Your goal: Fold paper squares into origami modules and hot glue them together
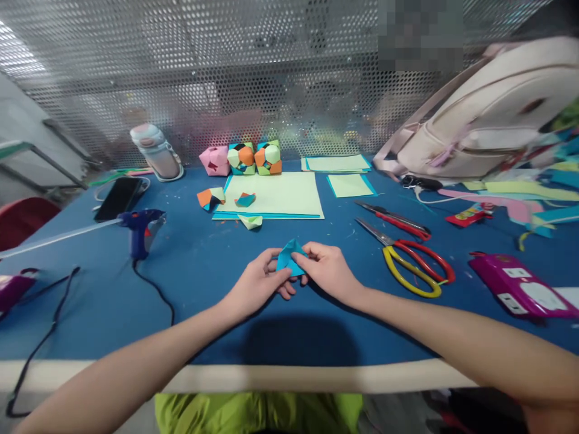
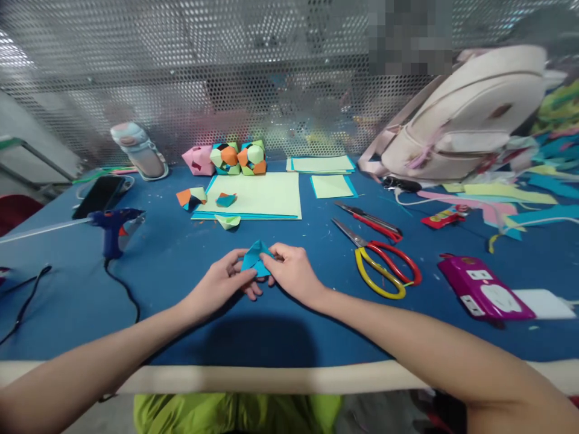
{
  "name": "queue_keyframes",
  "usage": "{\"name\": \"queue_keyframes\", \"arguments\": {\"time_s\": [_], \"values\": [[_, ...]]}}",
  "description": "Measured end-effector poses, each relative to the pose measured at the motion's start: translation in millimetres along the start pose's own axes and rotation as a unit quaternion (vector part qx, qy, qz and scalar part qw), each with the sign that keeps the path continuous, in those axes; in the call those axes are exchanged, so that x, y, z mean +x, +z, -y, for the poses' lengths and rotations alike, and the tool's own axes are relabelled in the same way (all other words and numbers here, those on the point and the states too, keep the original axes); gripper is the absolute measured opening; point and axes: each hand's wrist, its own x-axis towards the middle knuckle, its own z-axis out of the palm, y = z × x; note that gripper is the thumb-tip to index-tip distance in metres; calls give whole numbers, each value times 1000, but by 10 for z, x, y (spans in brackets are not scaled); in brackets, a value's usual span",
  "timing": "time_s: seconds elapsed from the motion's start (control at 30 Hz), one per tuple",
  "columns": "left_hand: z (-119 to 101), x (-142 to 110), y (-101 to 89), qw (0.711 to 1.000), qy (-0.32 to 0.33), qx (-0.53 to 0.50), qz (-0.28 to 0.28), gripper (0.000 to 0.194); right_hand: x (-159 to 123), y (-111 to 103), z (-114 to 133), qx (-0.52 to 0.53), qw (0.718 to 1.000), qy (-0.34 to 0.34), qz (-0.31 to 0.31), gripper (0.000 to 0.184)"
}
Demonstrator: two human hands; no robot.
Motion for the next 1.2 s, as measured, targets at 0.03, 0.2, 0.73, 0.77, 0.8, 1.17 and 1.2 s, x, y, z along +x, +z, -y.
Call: {"name": "queue_keyframes", "arguments": {"time_s": [0.03,0.2,0.73,0.77,0.8,1.17,1.2], "values": [[4,3,-9,1000,6,0,-16,42,11,24,32,17,1000,13,6,24],[-63,22,-169,996,25,55,-63,35,122,96,205,50,997,44,30,26],[-184,22,-288,989,16,81,-122,34,88,276,191,127,982,134,48,19],[-176,17,-259,990,9,56,-128,36,90,288,183,150,978,138,37,20],[-166,14,-232,990,9,42,-133,36,91,300,177,172,974,143,28,21],[-99,61,-277,993,-64,59,-78,12,15,185,190,47,996,47,59,22],[-100,63,-285,992,-76,73,-74,10,18,166,182,16,998,35,52,21]]}}
